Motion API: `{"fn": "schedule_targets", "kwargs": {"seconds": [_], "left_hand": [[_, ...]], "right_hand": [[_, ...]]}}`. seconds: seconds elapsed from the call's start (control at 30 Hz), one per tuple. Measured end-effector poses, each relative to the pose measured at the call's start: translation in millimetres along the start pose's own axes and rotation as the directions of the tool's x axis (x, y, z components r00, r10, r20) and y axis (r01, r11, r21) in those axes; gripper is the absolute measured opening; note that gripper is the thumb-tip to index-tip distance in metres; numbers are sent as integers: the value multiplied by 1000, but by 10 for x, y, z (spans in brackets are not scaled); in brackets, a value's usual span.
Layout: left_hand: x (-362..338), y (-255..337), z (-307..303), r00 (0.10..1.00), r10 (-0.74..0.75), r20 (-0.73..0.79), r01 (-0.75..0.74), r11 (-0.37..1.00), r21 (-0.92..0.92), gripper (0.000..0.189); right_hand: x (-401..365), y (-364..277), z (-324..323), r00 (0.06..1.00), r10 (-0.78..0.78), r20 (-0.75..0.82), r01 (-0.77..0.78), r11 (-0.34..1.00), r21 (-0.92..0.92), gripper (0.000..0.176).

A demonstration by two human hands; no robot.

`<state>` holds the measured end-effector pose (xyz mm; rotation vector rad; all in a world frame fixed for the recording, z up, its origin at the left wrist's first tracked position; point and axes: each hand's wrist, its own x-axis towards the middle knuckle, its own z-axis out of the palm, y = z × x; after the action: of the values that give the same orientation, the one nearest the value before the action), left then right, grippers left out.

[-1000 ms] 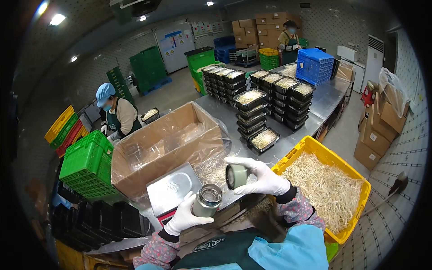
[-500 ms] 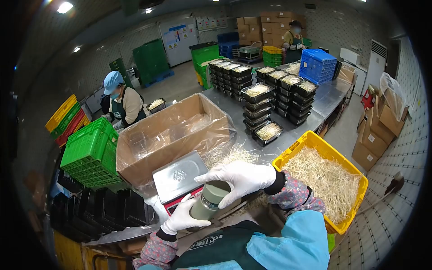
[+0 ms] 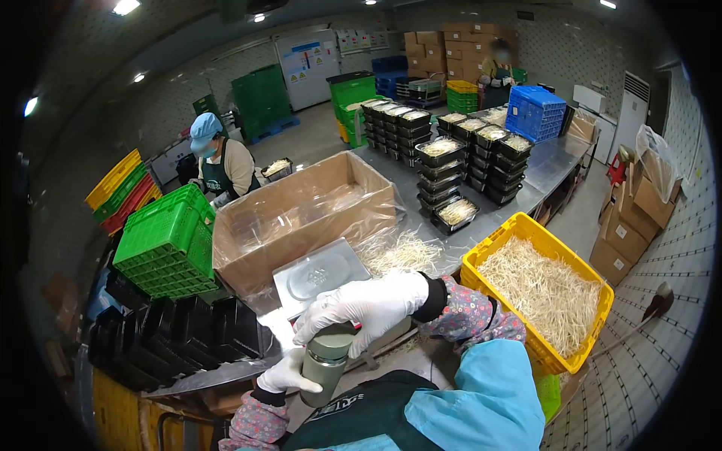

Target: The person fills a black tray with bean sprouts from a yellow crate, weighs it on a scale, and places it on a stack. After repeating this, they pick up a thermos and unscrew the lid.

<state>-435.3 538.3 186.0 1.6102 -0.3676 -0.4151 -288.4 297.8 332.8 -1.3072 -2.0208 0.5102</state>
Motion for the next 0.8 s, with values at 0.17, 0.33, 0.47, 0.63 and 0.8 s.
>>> {"fn": "schedule_targets", "kwargs": {"seconds": [0.17, 0.33, 0.47, 0.63, 0.8], "left_hand": [[-250, -114, -71, 971, -18, 238, 93, 946, -309, 94], [-425, -106, -57, 989, 18, 147, 32, 944, -329, 95], [-513, -9, 30, 996, 35, -82, -52, 974, -222, 83], [-442, 94, 123, 941, 146, -304, -67, 964, 256, 70], [-396, 159, 305, 797, 390, -461, -29, 788, 615, 71]], "right_hand": [[291, -62, 112, 993, -110, 35, 109, 993, 40, 58], [478, -51, 243, 986, -154, 59, 151, 987, 54, 60], [477, -140, 281, 998, 2, 59, 2, 998, -61, 67], [467, -184, 305, 950, 309, 48, -288, 924, -251, 70], [580, -245, 454, 818, 559, -138, -561, 720, -408, 73]]}}
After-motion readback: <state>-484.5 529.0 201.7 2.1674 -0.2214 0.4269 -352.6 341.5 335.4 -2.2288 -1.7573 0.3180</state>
